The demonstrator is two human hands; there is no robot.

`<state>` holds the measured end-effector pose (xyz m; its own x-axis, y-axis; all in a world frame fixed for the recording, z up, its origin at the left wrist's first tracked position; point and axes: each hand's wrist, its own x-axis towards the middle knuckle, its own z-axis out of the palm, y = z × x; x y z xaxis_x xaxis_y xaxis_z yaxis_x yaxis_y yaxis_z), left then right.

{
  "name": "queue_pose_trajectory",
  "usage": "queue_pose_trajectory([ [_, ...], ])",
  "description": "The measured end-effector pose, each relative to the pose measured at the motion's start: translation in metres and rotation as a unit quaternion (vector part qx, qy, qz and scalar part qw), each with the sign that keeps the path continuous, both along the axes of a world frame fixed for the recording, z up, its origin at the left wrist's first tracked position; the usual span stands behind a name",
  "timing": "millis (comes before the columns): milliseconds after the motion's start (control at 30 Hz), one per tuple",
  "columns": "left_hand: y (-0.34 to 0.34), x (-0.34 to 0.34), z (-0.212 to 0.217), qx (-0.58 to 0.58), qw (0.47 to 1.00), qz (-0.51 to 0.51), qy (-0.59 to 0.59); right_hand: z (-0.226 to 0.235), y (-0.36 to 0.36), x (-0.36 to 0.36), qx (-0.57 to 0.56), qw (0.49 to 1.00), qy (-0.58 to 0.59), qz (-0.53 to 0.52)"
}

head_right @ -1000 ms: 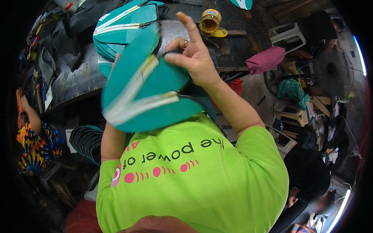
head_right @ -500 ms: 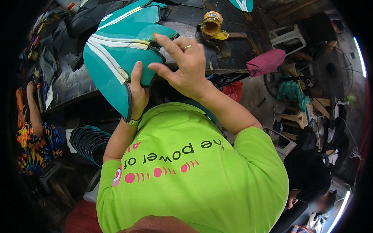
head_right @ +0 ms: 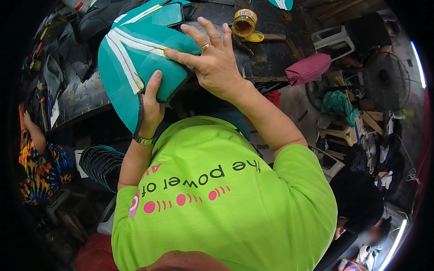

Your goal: The person repeatedly applies a yellow adhesive from a small jar onto the edges of teal flip-flops using their fingers. They handle multiple sandals one at a time, spreading the glue along the seams and then placing each sandal on the table.

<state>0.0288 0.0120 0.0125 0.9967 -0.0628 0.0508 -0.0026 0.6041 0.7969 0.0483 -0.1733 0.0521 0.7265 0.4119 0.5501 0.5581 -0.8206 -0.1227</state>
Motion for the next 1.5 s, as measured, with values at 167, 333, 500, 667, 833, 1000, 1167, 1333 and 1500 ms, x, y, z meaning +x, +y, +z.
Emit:
queue_pose_trajectory([
  [167,0.007,0.0,0.004,-0.027,0.998,-0.061,0.018,0.01,-0.007,0.003,-0.054,0.996,-0.052,0.044],
  [333,0.017,0.013,-0.004,0.009,0.999,-0.032,0.016,0.028,-0.035,-0.005,0.007,0.995,-0.002,0.104],
  [500,0.029,0.022,-0.012,0.112,0.992,-0.052,-0.014,0.022,-0.073,0.0,0.094,0.985,0.093,-0.11],
  [667,0.029,0.015,-0.014,-0.02,0.996,-0.086,-0.009,0.002,-0.089,0.003,-0.068,0.929,0.227,-0.285],
  [833,0.02,0.012,-0.014,0.039,0.998,-0.055,-0.014,-0.009,-0.084,0.014,-0.069,0.926,0.232,-0.29],
  [1000,0.013,0.007,-0.019,-0.017,0.999,-0.048,0.011,-0.008,-0.081,0.023,-0.107,0.914,0.25,-0.301],
  [1167,0.018,0.01,-0.028,0.074,0.997,-0.02,0.002,0.016,-0.07,0.006,-0.139,0.927,0.217,-0.274],
  [1333,0.015,0.007,-0.027,0.139,0.988,0.038,-0.047,0.036,-0.042,-0.004,0.182,0.971,0.137,0.07],
  [1500,0.018,-0.002,-0.013,0.091,0.995,-0.036,-0.029,0.02,-0.012,0.008,0.105,0.973,0.146,0.147],
])
